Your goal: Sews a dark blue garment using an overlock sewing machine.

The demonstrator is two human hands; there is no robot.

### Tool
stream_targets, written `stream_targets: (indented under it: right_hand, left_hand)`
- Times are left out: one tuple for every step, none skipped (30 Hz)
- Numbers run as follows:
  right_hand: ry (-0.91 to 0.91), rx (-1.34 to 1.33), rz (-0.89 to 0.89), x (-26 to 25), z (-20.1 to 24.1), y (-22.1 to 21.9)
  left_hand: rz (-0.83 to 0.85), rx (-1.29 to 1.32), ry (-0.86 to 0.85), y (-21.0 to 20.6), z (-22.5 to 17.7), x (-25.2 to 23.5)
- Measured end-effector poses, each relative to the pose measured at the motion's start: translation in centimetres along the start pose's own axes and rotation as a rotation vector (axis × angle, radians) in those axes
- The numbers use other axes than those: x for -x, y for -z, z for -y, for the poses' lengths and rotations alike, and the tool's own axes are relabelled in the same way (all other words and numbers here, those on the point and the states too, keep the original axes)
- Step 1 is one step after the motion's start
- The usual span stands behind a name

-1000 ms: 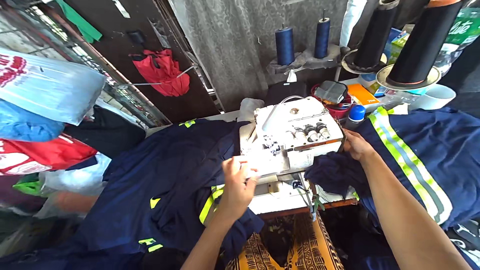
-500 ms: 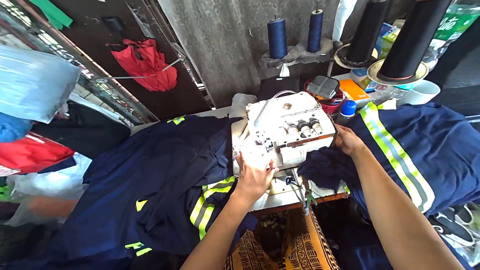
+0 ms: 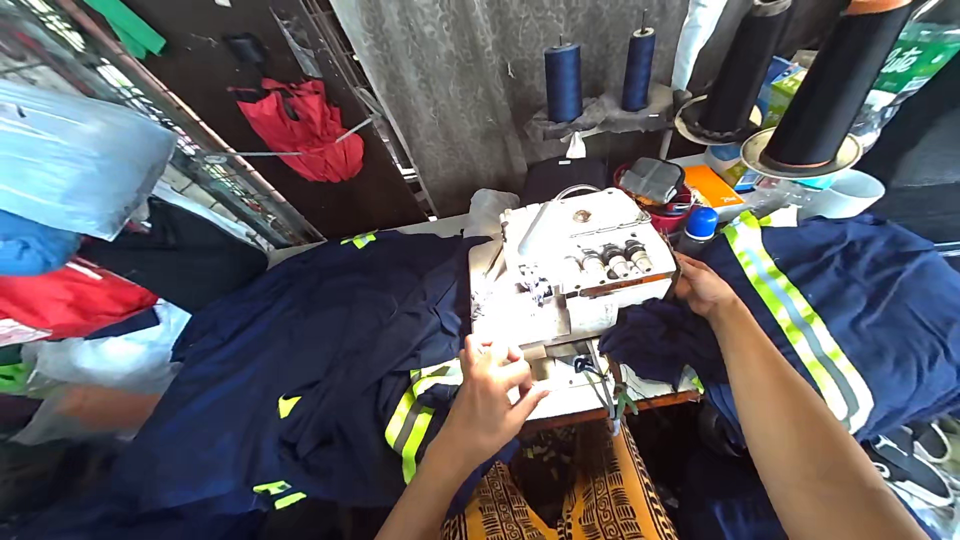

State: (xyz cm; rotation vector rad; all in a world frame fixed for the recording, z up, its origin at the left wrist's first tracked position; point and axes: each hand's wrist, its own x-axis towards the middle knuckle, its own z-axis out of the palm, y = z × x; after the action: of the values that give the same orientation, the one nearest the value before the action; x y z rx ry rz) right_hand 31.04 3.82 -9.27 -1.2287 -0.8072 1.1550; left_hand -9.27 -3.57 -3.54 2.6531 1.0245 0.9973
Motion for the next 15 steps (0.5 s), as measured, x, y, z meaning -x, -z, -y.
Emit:
stream_targets:
  right_hand:
    - [0.006, 0.000, 0.017, 0.0, 0.0, 0.1]
    - [0.015, -0.003, 0.038, -0.1, -0.1, 0.3]
    - [0.027, -0.010, 0.060, -0.1, -0.1, 0.4]
    - [0.035, -0.017, 0.084, -0.1, -0.1, 0.5]
    - [0.042, -0.026, 0.110, -0.2, -0.1, 0.6]
    - [0.049, -0.028, 0.132, -0.2, -0.2, 0.8]
    - [0.059, -0.032, 0.148, -0.3, -0.3, 1.0]
    - [0.071, -0.030, 0.164, -0.5, -0.4, 1.2]
    - [0.084, -0.021, 0.175, -0.6, -0.5, 1.4]
    - [0.094, -0.012, 0.183, -0.6, -0.6, 1.5]
    - [0.103, -0.005, 0.190, -0.7, -0.7, 1.5]
    - [0.112, -0.010, 0.193, -0.7, -0.7, 1.5]
    - [0.116, -0.012, 0.192, -0.7, -0.7, 1.5]
    - [0.118, -0.015, 0.194, -0.6, -0.7, 1.5]
    - [0.120, -0.014, 0.196, -0.6, -0.7, 1.5]
  left_hand:
    - [0.009, -0.015, -0.013, -0.4, -0.1, 0.5]
    - [0.026, -0.021, -0.023, -0.7, -0.1, 1.0]
    - [0.043, -0.027, -0.035, -0.8, -0.1, 1.3]
    - [0.061, -0.044, -0.032, -0.8, 0.0, 1.4]
    - [0.046, -0.028, 0.000, -0.8, 0.0, 1.3]
    - [0.000, 0.007, 0.057, -0.8, -0.1, 1.0]
    - [-0.062, 0.037, 0.117, -0.8, -0.1, 0.5]
    - [-0.119, 0.056, 0.167, -0.7, -0.1, -0.2]
    - [-0.155, 0.059, 0.208, -0.7, -0.1, -0.9]
    - [-0.169, 0.063, 0.241, -0.7, 0.0, -1.7]
    - [-0.161, 0.071, 0.271, -0.7, 0.1, -2.4]
    - [-0.141, 0.082, 0.306, -0.8, 0.1, -3.0]
    - [-0.117, 0.091, 0.341, -1.0, -0.1, -3.6]
    - [-0.094, 0.105, 0.383, -1.2, -0.3, -4.1]
    - [-0.064, 0.131, 0.433, -1.4, -0.5, -4.5]
